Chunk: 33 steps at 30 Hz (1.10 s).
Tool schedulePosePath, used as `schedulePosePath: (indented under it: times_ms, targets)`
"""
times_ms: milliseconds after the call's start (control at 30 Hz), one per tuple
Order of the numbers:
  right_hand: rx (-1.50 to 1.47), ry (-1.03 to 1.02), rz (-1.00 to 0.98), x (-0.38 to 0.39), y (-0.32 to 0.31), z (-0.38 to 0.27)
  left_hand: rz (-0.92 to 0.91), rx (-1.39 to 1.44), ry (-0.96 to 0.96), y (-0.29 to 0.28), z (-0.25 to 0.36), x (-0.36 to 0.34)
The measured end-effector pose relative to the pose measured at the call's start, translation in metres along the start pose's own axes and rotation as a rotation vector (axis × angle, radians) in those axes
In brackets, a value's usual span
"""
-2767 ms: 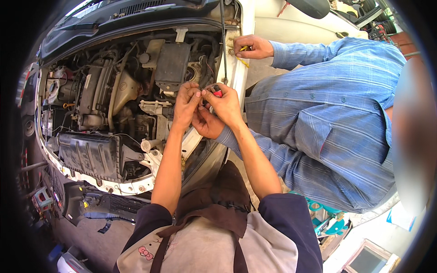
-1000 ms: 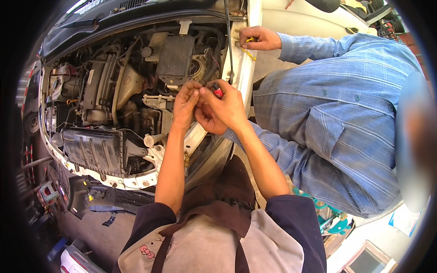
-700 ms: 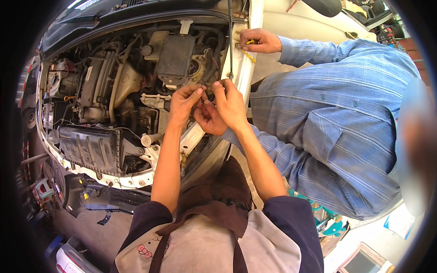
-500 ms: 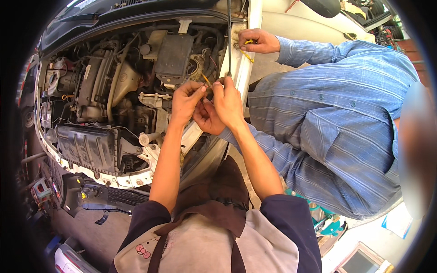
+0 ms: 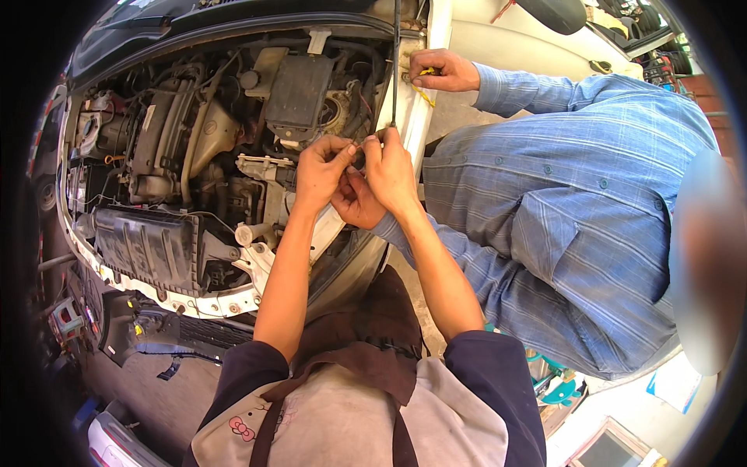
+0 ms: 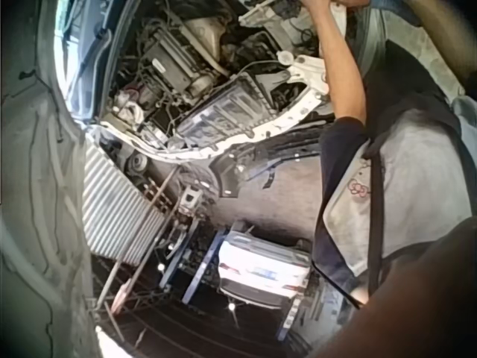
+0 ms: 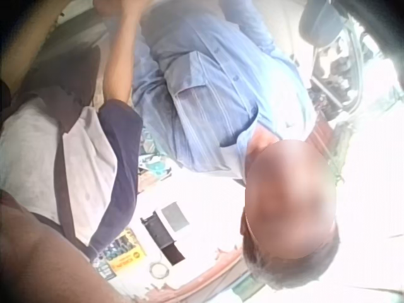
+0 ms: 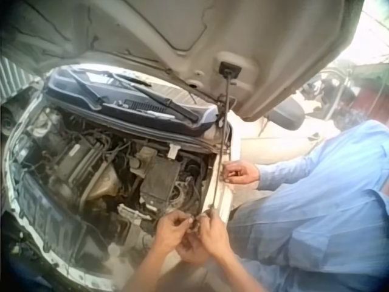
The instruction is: The person works on a detached car bumper, using a screwdriver to adjust components and scissors to cut wires. They then use electrical tape to secure the wires and reposition the bumper assembly.
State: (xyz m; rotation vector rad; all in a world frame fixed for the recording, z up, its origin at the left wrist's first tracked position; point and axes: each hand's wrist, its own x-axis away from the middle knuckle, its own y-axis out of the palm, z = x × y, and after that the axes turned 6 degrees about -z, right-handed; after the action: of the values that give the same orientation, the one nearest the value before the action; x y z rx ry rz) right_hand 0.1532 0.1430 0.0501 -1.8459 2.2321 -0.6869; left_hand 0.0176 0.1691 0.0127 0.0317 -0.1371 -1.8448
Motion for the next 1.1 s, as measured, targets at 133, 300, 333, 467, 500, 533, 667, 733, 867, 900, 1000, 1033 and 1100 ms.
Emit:
schedulePosePath:
  times_ms: [133,300,333,467,500,533,667,733,867,900,1000,1033,1100]
  targets:
    - [-0.003,-0.010,-0.004,0.000,0.000,0.000,0.003,-0.022,0.015,-0.001,-0.001,0.000]
    - [-0.065,0.011,0.019,0.001,-0.001,-0.004,0.007,-0.042,0.013,-0.002,0.005,0.001]
    - [-0.045,-0.004,0.019,0.000,-0.002,-0.001,0.006,-0.042,0.013,-0.002,0.005,0.001]
    - [-0.077,-0.024,0.041,-0.002,-0.002,0.003,-0.019,-0.028,0.003,-0.002,0.004,0.003]
    - [-0.057,-0.024,0.017,-0.001,-0.001,0.002,-0.030,-0.024,-0.003,-0.003,0.005,0.004]
    - [-0.036,-0.024,-0.008,0.000,-0.001,0.000,-0.032,-0.024,-0.006,-0.004,0.007,0.005]
    - [0.009,-0.005,-0.025,-0.003,-0.005,0.005,-0.062,-0.018,-0.004,-0.002,0.009,0.007]
    - [-0.018,-0.017,-0.035,-0.001,-0.003,0.005,-0.076,-0.008,-0.004,-0.003,0.007,0.007]
    - [-0.070,-0.071,-0.025,0.001,-0.002,0.001,-0.094,0.032,-0.001,-0.004,0.004,0.006]
    - [-0.078,-0.066,-0.022,0.000,-0.001,0.001,-0.100,0.039,0.002,-0.005,0.004,0.006]
    - [-0.095,-0.064,-0.018,-0.002,0.001,0.005,-0.113,0.059,-0.015,-0.006,0.002,0.006]
    - [-0.096,-0.071,-0.020,-0.002,0.002,0.006,-0.115,0.072,-0.018,-0.006,0.001,0.006]
    - [-0.113,-0.075,-0.024,-0.002,0.002,0.007,-0.118,0.098,-0.025,-0.007,-0.002,0.005]
